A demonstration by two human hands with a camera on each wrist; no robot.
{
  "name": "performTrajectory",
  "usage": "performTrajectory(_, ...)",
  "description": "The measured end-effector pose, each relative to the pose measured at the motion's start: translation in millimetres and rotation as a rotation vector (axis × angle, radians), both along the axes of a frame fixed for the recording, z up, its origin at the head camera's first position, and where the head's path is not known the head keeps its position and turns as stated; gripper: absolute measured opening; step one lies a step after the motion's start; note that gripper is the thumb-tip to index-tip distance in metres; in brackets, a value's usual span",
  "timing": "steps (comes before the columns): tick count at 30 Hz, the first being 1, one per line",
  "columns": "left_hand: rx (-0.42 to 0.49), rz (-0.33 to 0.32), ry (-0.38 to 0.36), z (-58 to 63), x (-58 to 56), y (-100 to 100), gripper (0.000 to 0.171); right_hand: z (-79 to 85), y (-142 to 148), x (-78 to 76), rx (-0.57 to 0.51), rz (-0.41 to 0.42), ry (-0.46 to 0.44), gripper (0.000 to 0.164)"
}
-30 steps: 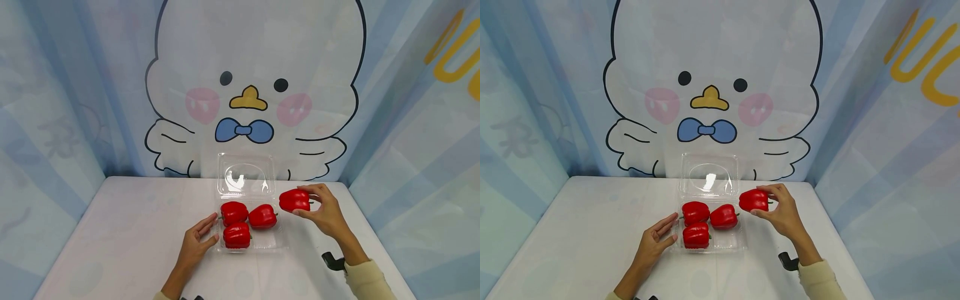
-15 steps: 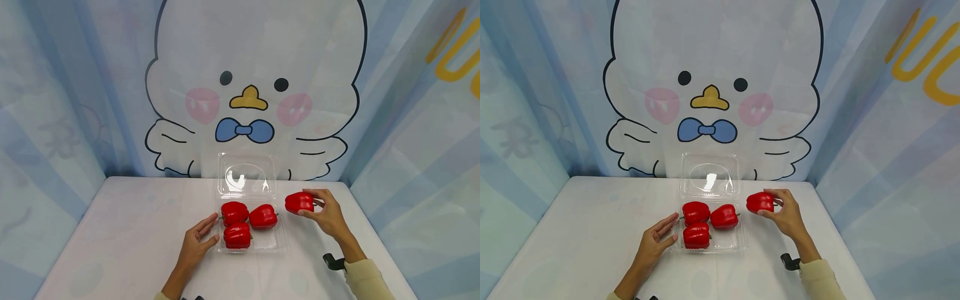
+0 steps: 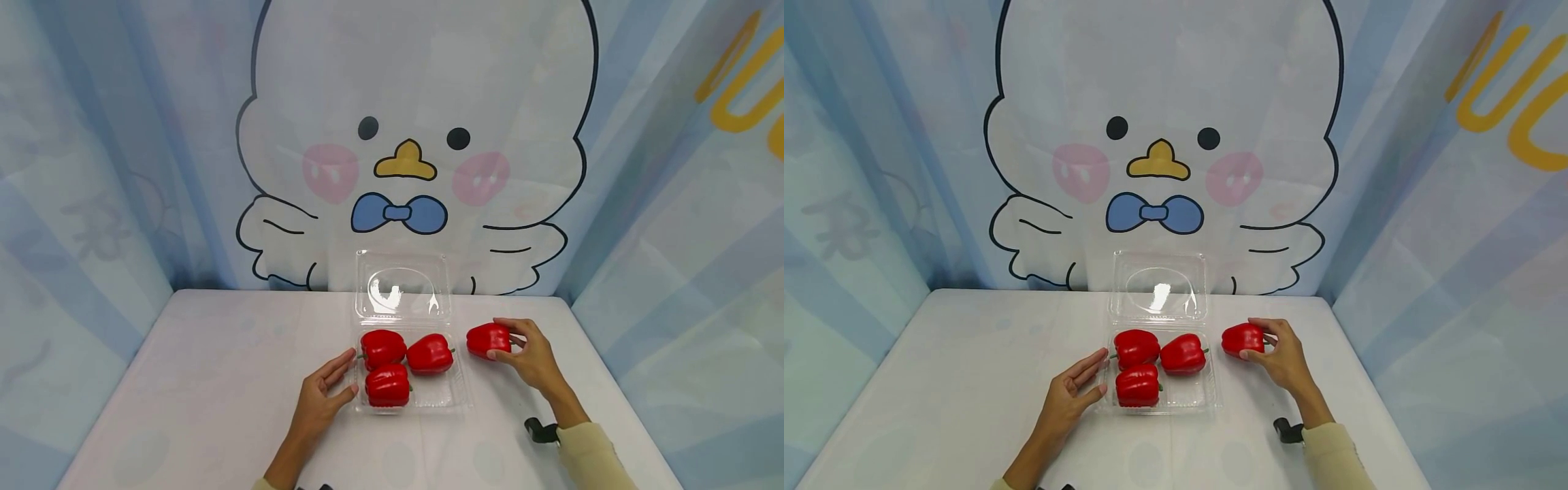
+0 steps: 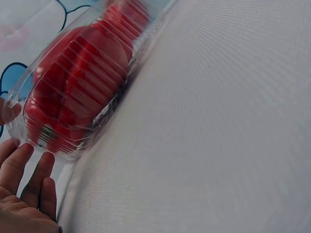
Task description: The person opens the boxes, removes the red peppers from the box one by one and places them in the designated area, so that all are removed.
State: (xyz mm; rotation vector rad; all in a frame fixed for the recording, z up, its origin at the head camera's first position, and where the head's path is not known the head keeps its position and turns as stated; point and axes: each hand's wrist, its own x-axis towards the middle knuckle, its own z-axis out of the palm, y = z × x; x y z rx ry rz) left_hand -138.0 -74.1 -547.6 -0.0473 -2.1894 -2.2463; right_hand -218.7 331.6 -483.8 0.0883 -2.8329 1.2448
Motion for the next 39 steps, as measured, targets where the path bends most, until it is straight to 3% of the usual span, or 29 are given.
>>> performTrajectory(15,0.019,-0.010,-0.018,0.6,0.2,-0.9,0.062,-9.9,3.2,-2.9,0.010,0.004,-0.024,0.068)
performTrajectory(32,-0.009,-0.008,-0.004,2.7,0.6,-1.1,0.061,-5.5,11.6,-6.5,0.025,-0.012,-0.112,0.076)
performTrajectory(39,-0.006,-0.010,0.007,0.4,-0.3,-1.6,0.062,-1.0,11.4,-3.4,0.060,-0.027,-0.098,0.080)
